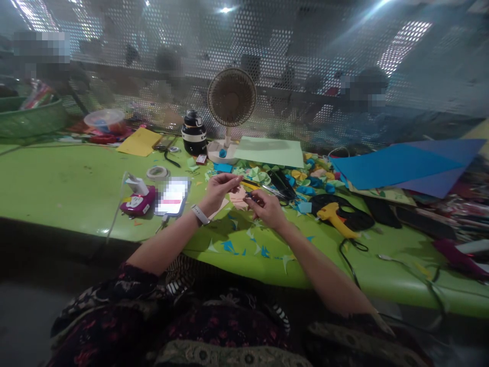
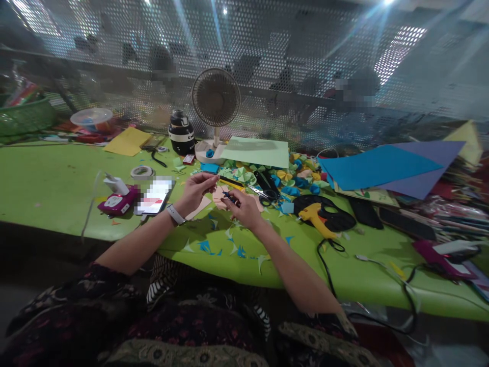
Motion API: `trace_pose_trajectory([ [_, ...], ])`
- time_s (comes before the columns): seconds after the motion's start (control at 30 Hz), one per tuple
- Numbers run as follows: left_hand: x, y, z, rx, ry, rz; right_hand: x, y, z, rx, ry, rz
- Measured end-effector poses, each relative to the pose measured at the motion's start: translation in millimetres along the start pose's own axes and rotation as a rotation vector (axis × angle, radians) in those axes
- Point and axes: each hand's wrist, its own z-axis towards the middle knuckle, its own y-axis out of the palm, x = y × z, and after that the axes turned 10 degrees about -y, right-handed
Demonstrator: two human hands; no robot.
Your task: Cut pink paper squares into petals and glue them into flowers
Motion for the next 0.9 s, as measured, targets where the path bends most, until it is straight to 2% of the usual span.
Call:
trace_pose_trajectory([
  [0.17,1.2,0.7,-0.7,0.007,-0.011,-0.023,-0.5,-0.8,0.2,-0.055,0.039,0.061],
  [0.33,2.6,1.3,-1.3,-0.005,-0.003,-0.027,-0.3,-0.7,1.3,-0.107,0.007,0.048],
  [0.53,0.7,-0.1,-1.0,-0.019,0.008,-0.015,-3.5,-1.9,1.7,-0.014,-0.085,-0.096],
  [0.9,1.8,0.1,0.9,0.016,-0.012,-0.046,-6.0,-2.0,1.4,0.007,-0.077,-0.148],
])
